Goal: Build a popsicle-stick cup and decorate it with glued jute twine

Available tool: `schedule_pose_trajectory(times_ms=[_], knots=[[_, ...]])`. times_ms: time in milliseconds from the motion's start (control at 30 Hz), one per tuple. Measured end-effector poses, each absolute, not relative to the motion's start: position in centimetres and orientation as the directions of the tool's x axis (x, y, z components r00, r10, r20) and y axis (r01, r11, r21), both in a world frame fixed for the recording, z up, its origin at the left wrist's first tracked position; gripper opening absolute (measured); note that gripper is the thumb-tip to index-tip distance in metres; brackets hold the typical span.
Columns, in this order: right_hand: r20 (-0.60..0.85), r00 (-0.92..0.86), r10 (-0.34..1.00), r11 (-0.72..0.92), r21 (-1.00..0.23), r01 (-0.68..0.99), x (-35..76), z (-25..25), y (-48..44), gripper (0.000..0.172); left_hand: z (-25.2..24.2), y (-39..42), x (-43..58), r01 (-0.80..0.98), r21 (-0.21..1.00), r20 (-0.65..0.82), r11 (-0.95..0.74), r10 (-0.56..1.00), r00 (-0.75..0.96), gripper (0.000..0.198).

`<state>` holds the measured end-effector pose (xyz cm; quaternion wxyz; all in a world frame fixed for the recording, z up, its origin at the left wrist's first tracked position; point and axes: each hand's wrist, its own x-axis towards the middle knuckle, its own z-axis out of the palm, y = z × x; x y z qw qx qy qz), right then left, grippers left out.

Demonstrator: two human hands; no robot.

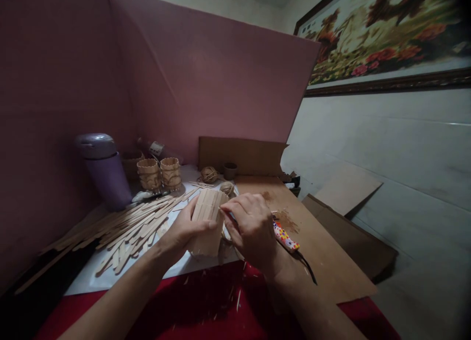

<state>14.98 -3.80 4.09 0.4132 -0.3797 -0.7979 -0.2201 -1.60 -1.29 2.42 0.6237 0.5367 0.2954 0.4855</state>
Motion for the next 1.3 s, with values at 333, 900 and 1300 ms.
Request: schedule_pose_trajectory(times_ms=[333,900,1300], knots=[[0.691,-0.217,0.690,0.632,-0.428,0.646,14.4,3.3,-3.8,0.009,2.4,-0.9,-1.8,0.023,0.948,0.305,-0.317,0.927,0.217,0.090],[0.670,-0.019,0.742,0.499,-0.533,0.683,15.4,1.6,-2.7,0.024,3.1,-1.5,-3.0,-0.405,0.900,0.012,0.159,0.921,0.389,0.052],[0.784,-0.096,0.614,0.664,-0.447,0.600,14.9,1.9,-3.3,0.012,2.4,-1.0,-2.8,-0.452,0.859,-0.004,0.241,0.885,0.465,0.064]])
